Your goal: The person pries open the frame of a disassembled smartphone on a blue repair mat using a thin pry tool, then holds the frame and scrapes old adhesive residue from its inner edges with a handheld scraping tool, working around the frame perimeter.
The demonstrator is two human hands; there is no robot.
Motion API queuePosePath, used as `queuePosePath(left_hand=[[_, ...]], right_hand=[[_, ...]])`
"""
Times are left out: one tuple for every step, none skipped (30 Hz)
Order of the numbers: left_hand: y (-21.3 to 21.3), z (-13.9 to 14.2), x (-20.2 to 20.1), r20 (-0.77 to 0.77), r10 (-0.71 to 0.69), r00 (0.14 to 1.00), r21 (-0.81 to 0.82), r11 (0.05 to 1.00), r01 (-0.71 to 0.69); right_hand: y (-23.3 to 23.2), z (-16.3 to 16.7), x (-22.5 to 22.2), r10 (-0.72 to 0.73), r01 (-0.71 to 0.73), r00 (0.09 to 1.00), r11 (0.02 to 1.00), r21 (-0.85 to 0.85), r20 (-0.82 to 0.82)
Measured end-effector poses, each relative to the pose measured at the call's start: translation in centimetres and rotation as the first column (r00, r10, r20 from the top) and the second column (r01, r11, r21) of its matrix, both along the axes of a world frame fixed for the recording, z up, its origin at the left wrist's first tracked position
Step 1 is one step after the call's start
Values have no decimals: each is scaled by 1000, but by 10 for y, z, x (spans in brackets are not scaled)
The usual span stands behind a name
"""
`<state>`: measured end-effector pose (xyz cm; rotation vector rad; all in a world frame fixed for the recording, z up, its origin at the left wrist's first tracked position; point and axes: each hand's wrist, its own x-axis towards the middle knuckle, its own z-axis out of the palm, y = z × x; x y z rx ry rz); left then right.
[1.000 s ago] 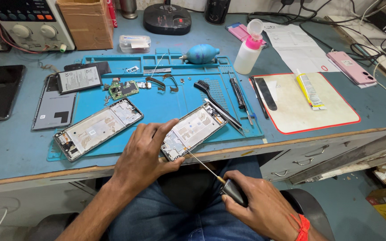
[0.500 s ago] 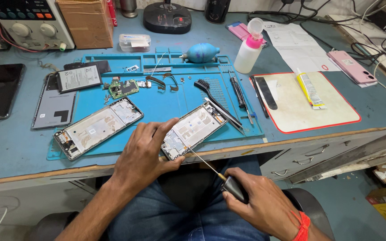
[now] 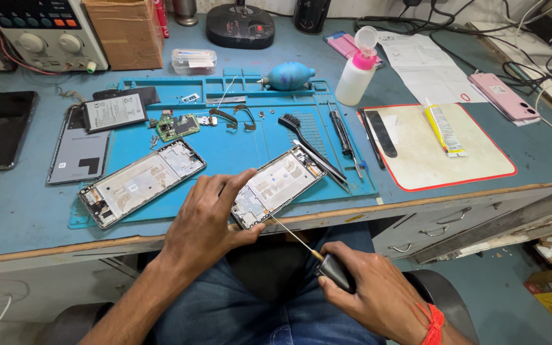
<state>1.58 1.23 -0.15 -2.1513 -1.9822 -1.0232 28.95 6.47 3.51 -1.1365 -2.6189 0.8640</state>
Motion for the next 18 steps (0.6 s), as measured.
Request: queuePosePath(left_hand=[[0,0,0,-3,4,1000,3,1000,-4],[0,0,0,-6,7,1000,5,1000,-7],[0,0,0,-7,9,1000,6,1000,-9],[0,-1,0,-4,8,1000,-2,1000,-8],[0,-1,0,-1,8,1000,-10,1000,-8],[0,-2,0,1,7,1000,-18,1000,-7],[0,-2,-1,-4,5,1000,-7,1000,-5],[0,-3,-1,-9,1,1000,3,1000,-1],[0,-3,-1,-15,-2,1000,15,1000,2],[1,-3,-1,-11,-4,1000,20,1000,5],[1,-3,-1,-8,-6,1000,23,1000,6],[1,-3,-1,-6,-7,1000,27,1000,8],[1,-3,-1,-9,5,1000,7,1000,-5],[0,-3,-1,-11,15,1000,-13,1000,-15],[0,-3,-1,-14,26,1000,-34,999,-27],[0,-3,-1,-13,17,1000,-24,1000,-17],[1,-3,-1,-12,10,1000,-15,1000,-10],[1,-3,-1,-11,2,1000,-5,1000,-2]], right_hand=[[0,1,-1,-12,12,1000,1000,-3,10],[0,1,0,-25,25,999,1000,-7,21],[0,2,0,-39,39,999,999,-12,33],[0,3,0,-42,43,999,999,-20,35],[-1,4,0,-45,46,998,999,-29,37],[-1,4,1,-48,50,998,998,-37,38],[0,5,1,-45,47,998,998,-40,39],[0,6,1,-44,46,998,998,-44,39],[0,6,1,-42,44,998,998,-46,39],[0,6,1,-48,51,998,998,-45,47],[0,6,1,-54,56,997,997,-46,54],[0,6,1,-60,63,996,997,-46,60],[0,7,1,-45,47,998,998,-35,47],[0,7,1,-32,33,999,999,-24,35],[0,7,1,-18,18,1000,1000,-14,23],[0,7,1,-14,14,1000,1000,-14,11],[0,7,1,-8,8,1000,1000,-14,-1],[0,7,1,-3,2,1000,1000,-13,-13]])
